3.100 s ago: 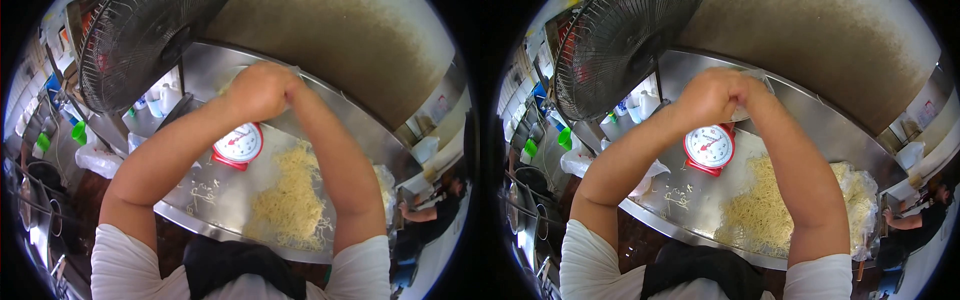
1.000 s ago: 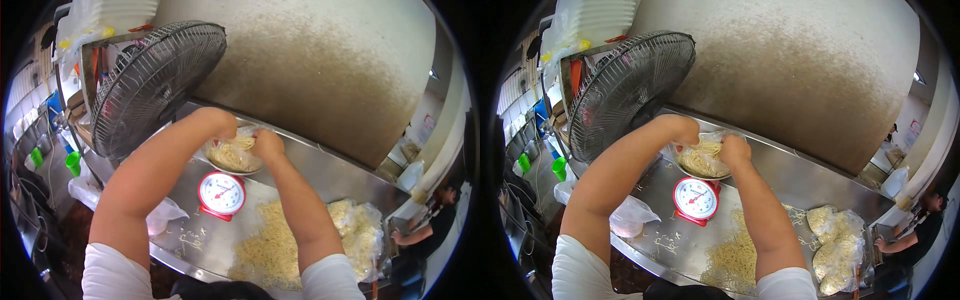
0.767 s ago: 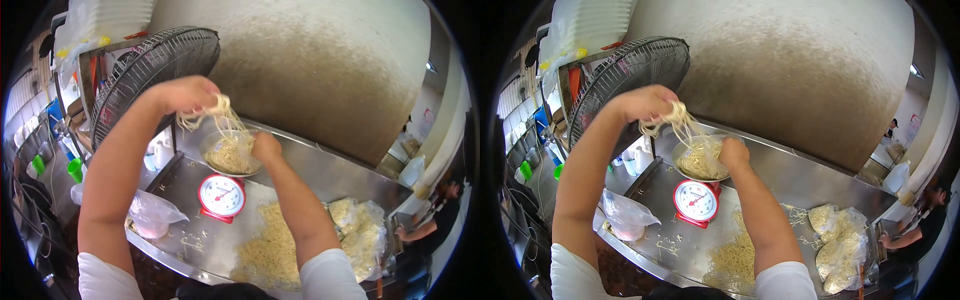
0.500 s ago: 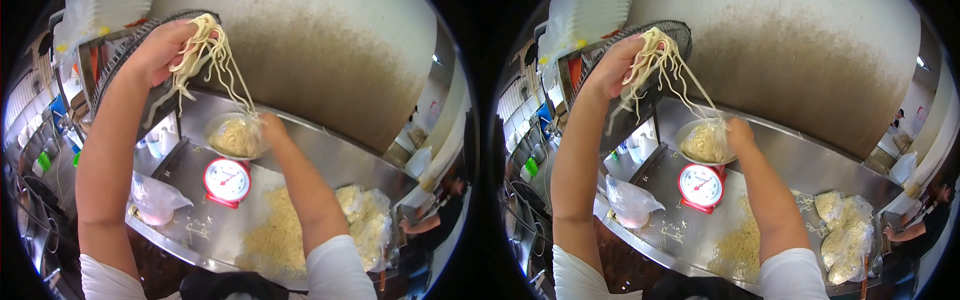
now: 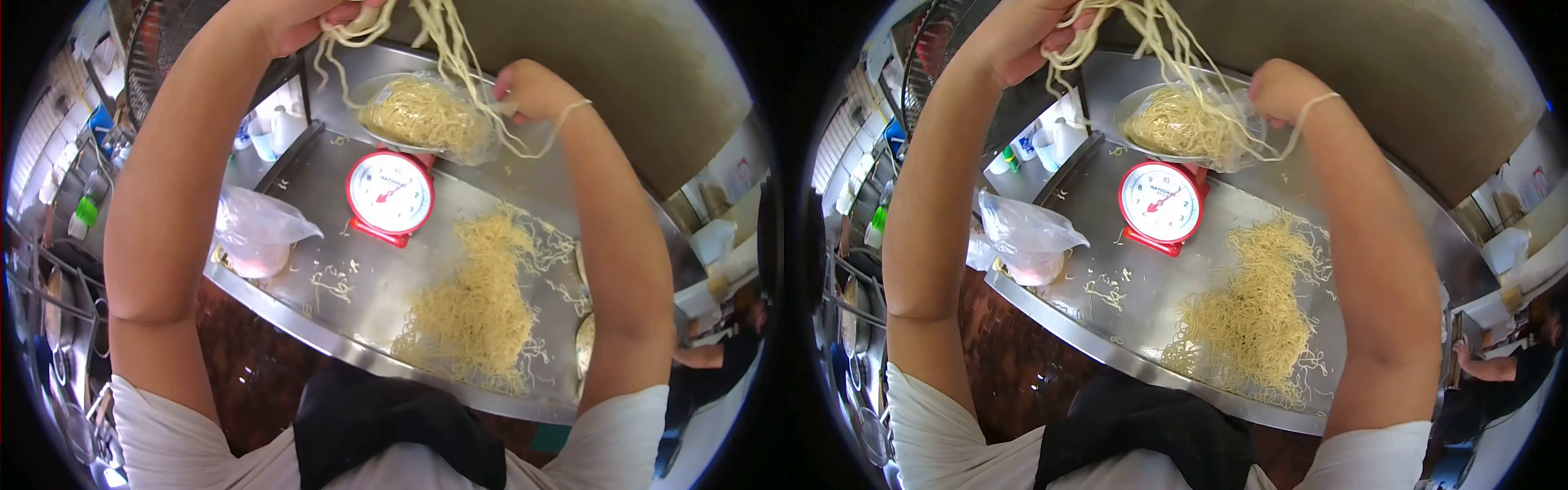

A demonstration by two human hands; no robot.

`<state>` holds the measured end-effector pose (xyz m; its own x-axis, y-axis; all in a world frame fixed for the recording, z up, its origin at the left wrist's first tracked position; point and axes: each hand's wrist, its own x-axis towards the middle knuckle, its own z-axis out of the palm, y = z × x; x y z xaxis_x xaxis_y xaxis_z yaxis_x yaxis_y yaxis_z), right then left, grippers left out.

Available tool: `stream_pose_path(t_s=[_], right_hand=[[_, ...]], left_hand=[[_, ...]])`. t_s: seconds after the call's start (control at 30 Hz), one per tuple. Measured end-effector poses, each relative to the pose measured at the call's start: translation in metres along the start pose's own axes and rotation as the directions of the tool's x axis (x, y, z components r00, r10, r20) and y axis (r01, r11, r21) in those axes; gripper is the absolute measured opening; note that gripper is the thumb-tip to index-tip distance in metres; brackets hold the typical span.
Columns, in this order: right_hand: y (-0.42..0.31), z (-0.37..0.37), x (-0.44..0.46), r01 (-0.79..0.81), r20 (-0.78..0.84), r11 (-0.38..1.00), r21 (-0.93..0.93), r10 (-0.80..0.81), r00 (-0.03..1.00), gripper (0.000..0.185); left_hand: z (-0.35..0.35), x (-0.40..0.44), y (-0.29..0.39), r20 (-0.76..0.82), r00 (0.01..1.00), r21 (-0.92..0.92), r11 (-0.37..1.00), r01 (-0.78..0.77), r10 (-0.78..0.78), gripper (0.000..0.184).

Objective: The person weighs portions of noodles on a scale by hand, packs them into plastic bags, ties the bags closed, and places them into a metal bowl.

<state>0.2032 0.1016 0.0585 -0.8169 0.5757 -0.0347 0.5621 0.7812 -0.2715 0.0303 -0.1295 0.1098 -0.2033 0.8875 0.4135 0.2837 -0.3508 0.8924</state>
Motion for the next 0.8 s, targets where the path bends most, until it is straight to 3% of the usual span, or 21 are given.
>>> stream_pose_path(t_s=[0.03, 0.1, 0.17, 0.2, 0.23, 0.33, 0.43, 0.53, 0.63, 0.67, 0.77, 0.8], right_hand=[[0.004, -0.002, -0.003, -0.015, -0.021, 1.000, 0.002, 0.016, 1.000, 0.027], [0.029, 0.000, 0.001, 0.134, -0.111, 0.986, 0.095, -0.124, 0.986, 0.023], [0.005, -0.004, -0.031, 0.081, -0.208, 0.977, 0.196, -0.039, 0.977, 0.026], [-0.003, -0.003, -0.043, 0.088, -0.218, 0.934, 0.345, -0.012, 0.976, 0.028], [-0.008, 0.000, -0.051, 0.096, -0.222, 0.869, 0.485, 0.016, 0.975, 0.030], [-0.020, 0.014, -0.068, 0.114, -0.139, 0.819, 0.562, -0.042, 0.989, 0.033], [-0.038, 0.037, -0.092, 0.179, -0.173, 0.673, 0.718, -0.076, 0.982, 0.032], [-0.022, 0.064, -0.093, 0.207, -0.206, 0.740, 0.640, -0.094, 0.974, 0.027], [0.010, 0.092, -0.071, 0.231, -0.307, 0.765, 0.601, -0.045, 0.951, 0.026], [0.019, 0.089, -0.067, 0.240, -0.355, 0.767, 0.594, -0.018, 0.935, 0.026], [0.017, 0.071, -0.066, 0.269, -0.459, 0.588, 0.762, 0.199, 0.866, 0.024], [0.009, 0.063, -0.070, 0.321, -0.507, 0.560, 0.763, 0.211, 0.836, 0.024]], left_hand=[[0.003, -0.002, 0.001, -0.003, 1.000, -0.009, 1.000, -0.007, 0.007, 0.019], [0.011, -0.006, 0.001, -0.014, 1.000, -0.027, 0.999, -0.021, 0.020, 0.018], [0.014, -0.008, -0.003, -0.025, 0.999, 0.012, 1.000, -0.024, 0.025, 0.018], [0.031, -0.015, 0.009, -0.078, 0.994, -0.076, 0.995, 0.069, -0.075, 0.018], [0.028, -0.017, 0.009, -0.031, 0.999, -0.060, 0.997, 0.042, -0.044, 0.019], [0.012, -0.027, 0.017, 0.302, 0.953, -0.190, 0.979, 0.080, -0.019, 0.022], [0.034, -0.034, 0.014, 0.148, 0.988, -0.196, 0.980, -0.023, 0.053, 0.023], [0.032, -0.028, 0.004, 0.153, 0.962, -0.357, 0.921, -0.159, 0.226, 0.022], [0.023, -0.046, 0.019, 0.091, 0.980, -0.524, 0.846, -0.104, 0.177, 0.017], [0.022, -0.042, 0.015, 0.023, 0.987, -0.509, 0.852, -0.125, 0.158, 0.017], [0.023, -0.043, -0.015, -0.253, 0.955, -0.329, 0.915, -0.236, 0.155, 0.026], [0.032, -0.046, -0.016, -0.308, 0.949, -0.349, 0.920, -0.178, 0.066, 0.026]])
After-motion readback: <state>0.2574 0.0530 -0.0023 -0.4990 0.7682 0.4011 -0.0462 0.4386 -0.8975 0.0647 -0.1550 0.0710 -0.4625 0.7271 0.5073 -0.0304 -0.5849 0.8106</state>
